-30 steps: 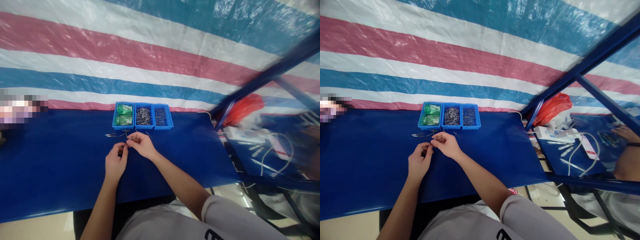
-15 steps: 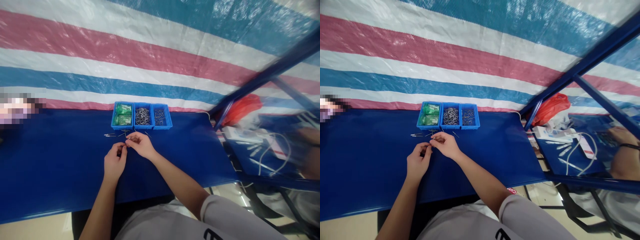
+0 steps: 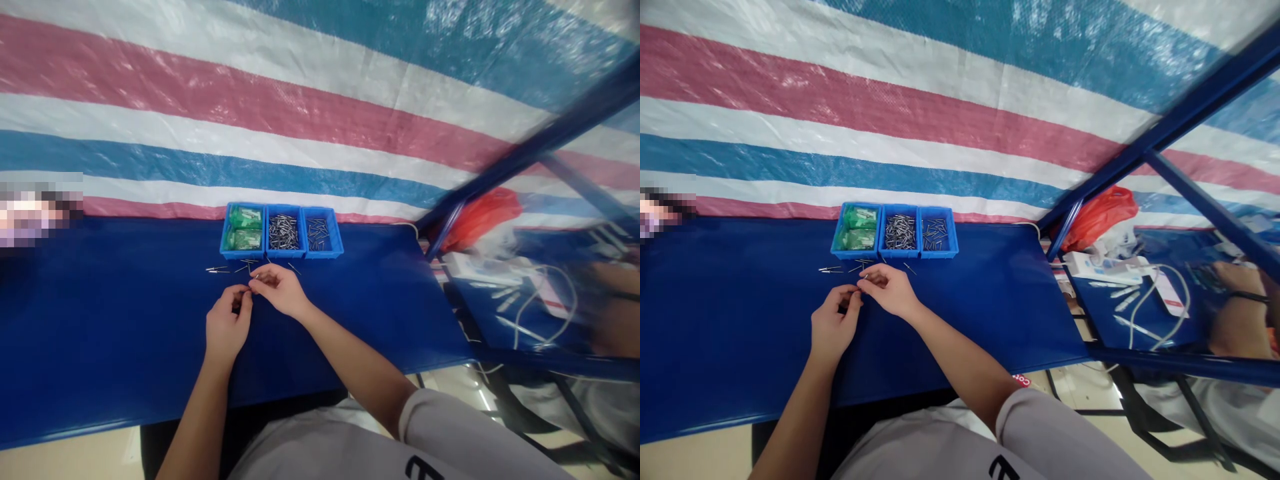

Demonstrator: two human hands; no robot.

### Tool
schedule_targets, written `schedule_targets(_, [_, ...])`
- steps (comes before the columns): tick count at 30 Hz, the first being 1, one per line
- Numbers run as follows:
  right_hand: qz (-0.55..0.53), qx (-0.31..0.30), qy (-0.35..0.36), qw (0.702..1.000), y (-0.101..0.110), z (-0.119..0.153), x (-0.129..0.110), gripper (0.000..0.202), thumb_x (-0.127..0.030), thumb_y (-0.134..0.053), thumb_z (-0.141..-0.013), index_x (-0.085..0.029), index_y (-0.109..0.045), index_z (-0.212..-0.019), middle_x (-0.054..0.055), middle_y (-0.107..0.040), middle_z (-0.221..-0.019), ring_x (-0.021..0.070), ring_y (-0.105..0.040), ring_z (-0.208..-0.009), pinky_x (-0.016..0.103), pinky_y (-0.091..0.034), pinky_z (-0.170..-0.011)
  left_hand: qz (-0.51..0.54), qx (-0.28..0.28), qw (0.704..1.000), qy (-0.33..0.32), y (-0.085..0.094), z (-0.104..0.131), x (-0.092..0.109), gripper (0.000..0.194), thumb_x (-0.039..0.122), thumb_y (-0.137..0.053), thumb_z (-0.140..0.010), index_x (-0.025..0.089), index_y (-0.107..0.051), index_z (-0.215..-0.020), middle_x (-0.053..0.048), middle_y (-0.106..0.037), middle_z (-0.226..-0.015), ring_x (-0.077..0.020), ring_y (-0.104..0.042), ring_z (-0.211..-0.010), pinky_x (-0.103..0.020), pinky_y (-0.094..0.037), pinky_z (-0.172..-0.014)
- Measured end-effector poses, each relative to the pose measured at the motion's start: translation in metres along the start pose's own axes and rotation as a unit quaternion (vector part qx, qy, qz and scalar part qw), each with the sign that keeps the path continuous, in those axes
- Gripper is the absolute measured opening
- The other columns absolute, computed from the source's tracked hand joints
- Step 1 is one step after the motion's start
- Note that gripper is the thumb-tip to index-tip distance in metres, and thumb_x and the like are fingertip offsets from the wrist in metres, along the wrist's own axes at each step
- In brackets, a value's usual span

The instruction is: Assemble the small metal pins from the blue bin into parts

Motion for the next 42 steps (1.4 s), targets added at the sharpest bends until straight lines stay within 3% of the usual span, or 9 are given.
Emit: schedule_targets(42, [0.063,-0.008,0.009,0.998,0.0002,0.0028,0.0026,0.032,-0.044,-0.076,-0.082,-0.020,-0.072,-0.102,0.004,-0.074,-0.090,0.0152,-0.070,-0.079,0.030,-0.059,-0.077,-0.005,0.001,1.000,-0.005,-0.0005,-0.0003,0.0012,0.025,0.044,-0.058,-0.093,0.025,-0.070,-0.104,0.000,-0.076,-0.087,-0.0165,-0.071,-0.081,-0.029,-0.051,-0.076])
Point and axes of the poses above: each hand's wrist, its own z-axis away from the middle knuckle, its own y-axis out of the back of the hand, x = y × z, the point moved 1 cm from there along -z, towards the middle knuckle
